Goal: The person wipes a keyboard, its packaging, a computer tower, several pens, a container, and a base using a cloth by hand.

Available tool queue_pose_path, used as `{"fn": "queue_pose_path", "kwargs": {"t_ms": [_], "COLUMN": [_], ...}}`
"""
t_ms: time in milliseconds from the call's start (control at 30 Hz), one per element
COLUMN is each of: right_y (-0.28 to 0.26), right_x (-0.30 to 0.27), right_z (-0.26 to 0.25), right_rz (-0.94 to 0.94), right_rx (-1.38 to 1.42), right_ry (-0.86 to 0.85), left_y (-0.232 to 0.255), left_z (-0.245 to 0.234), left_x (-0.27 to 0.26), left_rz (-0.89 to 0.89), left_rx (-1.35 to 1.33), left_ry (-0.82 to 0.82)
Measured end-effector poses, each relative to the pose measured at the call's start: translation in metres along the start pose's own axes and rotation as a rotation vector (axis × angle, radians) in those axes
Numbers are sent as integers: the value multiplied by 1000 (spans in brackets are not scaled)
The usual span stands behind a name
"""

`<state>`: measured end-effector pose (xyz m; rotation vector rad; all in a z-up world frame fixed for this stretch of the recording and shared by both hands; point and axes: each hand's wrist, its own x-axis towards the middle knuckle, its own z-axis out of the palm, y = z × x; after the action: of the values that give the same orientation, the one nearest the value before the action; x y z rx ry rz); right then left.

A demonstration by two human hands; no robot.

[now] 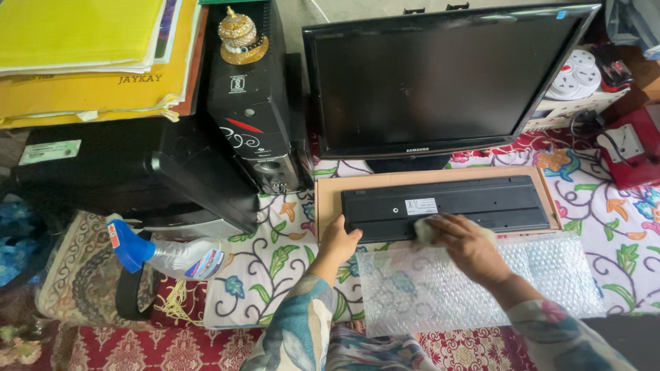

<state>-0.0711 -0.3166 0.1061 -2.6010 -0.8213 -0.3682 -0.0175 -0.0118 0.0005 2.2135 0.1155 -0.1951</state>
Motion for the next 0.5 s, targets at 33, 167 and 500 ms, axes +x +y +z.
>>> {"fn": "queue_pose_path", "kwargs": {"t_ms": [33,167,500], "right_y": [-20,-100,-20], "right_x": [13,68,23], "right_z": [13,58,12], "right_rz": [-57,-119,78], "right_rx": [10,9,216], "right_ry": [-11,-32,5], "left_y": [-8,-22,-23], "left_z": [4,8,5], "left_x": [4,14,19], "left_rz": [-2,-33,-88], "left_rx": [1,-22,-219], "left_ry": [3,7,-64]}}
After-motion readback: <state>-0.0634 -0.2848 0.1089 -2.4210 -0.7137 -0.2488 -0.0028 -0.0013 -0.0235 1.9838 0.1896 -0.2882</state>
